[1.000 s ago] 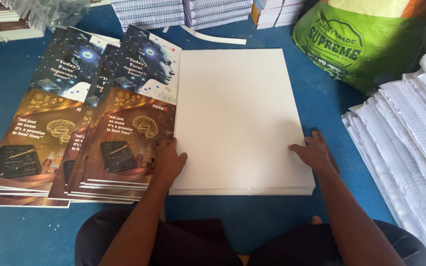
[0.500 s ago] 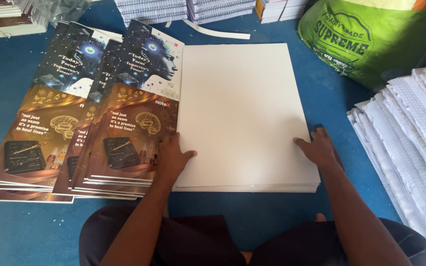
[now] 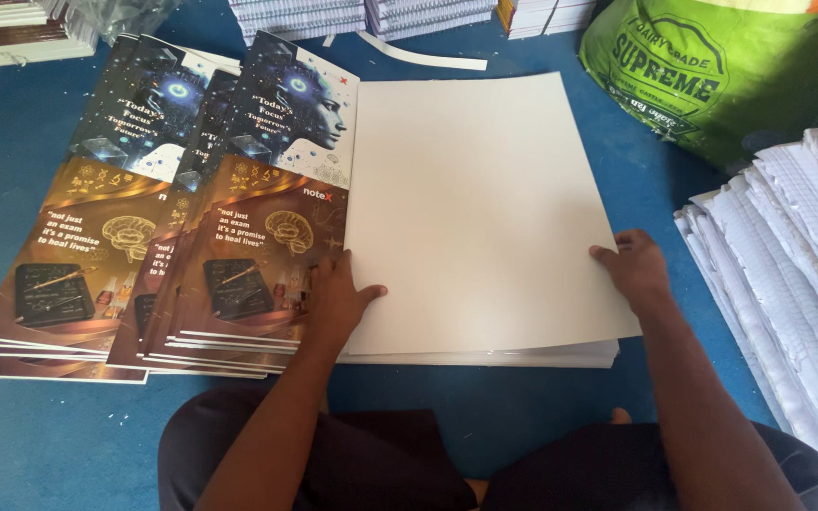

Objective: The person inserts a printed cover sheet into a stack of white paper, folds it over the edge, and presses it down to secure it. This process is repeated for multiple notebooks.

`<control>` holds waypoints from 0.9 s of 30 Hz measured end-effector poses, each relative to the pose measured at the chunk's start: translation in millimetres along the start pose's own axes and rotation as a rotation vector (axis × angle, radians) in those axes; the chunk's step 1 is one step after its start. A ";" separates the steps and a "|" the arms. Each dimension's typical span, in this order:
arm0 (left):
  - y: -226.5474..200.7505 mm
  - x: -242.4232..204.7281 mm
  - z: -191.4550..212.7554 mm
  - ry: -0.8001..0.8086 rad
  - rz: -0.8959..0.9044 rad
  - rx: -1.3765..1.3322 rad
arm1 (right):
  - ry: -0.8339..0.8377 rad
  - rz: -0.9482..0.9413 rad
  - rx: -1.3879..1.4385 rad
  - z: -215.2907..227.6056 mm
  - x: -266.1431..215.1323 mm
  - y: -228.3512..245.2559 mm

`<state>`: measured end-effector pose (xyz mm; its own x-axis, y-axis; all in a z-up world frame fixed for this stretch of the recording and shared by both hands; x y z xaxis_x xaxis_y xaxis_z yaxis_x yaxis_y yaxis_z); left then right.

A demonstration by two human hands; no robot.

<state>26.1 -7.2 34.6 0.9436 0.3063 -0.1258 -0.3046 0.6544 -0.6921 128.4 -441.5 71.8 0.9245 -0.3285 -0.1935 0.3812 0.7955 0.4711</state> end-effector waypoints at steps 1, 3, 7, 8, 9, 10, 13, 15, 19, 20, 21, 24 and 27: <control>1.9 0.4 -1.2 0.005 0.001 0.000 | 0.026 0.003 0.076 3.4 -3.8 3.7; 6.5 2.2 -4.6 0.016 0.004 -0.001 | 0.078 0.009 0.229 10.3 -8.3 8.2; 19.2 6.4 -10.9 -0.060 -0.070 -0.110 | 0.195 -0.065 0.288 19.5 -10.9 2.1; 22.8 7.5 -12.2 -0.086 -0.083 -0.142 | 0.205 -0.086 0.314 20.4 -8.7 -0.9; 25.7 9.4 -13.3 -0.112 -0.095 -0.174 | 0.215 -0.107 0.339 20.8 -5.7 -4.6; 27.2 12.9 -13.6 -0.147 -0.113 -0.198 | 0.244 -0.120 0.384 19.4 -2.0 -7.9; 30.7 21.5 -13.7 -0.184 -0.077 -0.363 | 0.335 -0.148 0.484 14.9 13.0 -18.1; 32.8 28.2 -13.9 -0.110 0.068 -0.594 | 0.401 -0.155 0.503 14.9 22.7 -23.8; 24.6 38.2 -8.2 -0.074 0.082 -0.698 | 0.394 -0.149 0.534 22.6 25.7 -24.9; 23.1 40.1 -8.8 -0.056 0.097 -0.709 | 0.379 -0.133 0.527 26.5 22.4 -23.2; 22.0 41.5 -10.7 -0.036 0.112 -0.721 | 0.364 -0.117 0.519 32.2 18.2 -21.2; 16.7 46.6 -20.8 0.019 0.057 -0.758 | 0.328 -0.090 0.480 48.7 1.5 -9.5; 15.5 46.5 -31.8 0.058 0.057 -0.710 | 0.312 0.042 0.411 65.2 -16.7 8.9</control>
<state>69.4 -4.8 -4.6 0.9402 0.2760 -0.1994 -0.2143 0.0246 -0.9764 116.3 -462.2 135.3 0.9193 -0.0831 -0.3848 0.3696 0.5188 0.7709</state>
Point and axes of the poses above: each hand's wrist, its own x-axis towards the middle knuckle, its own z-axis out of the back of the hand, y = z × x, the point moved 3 cm from there along x, towards the middle knuckle, and after that the axes turned 13 degrees about -x, right-handed, at the moved point
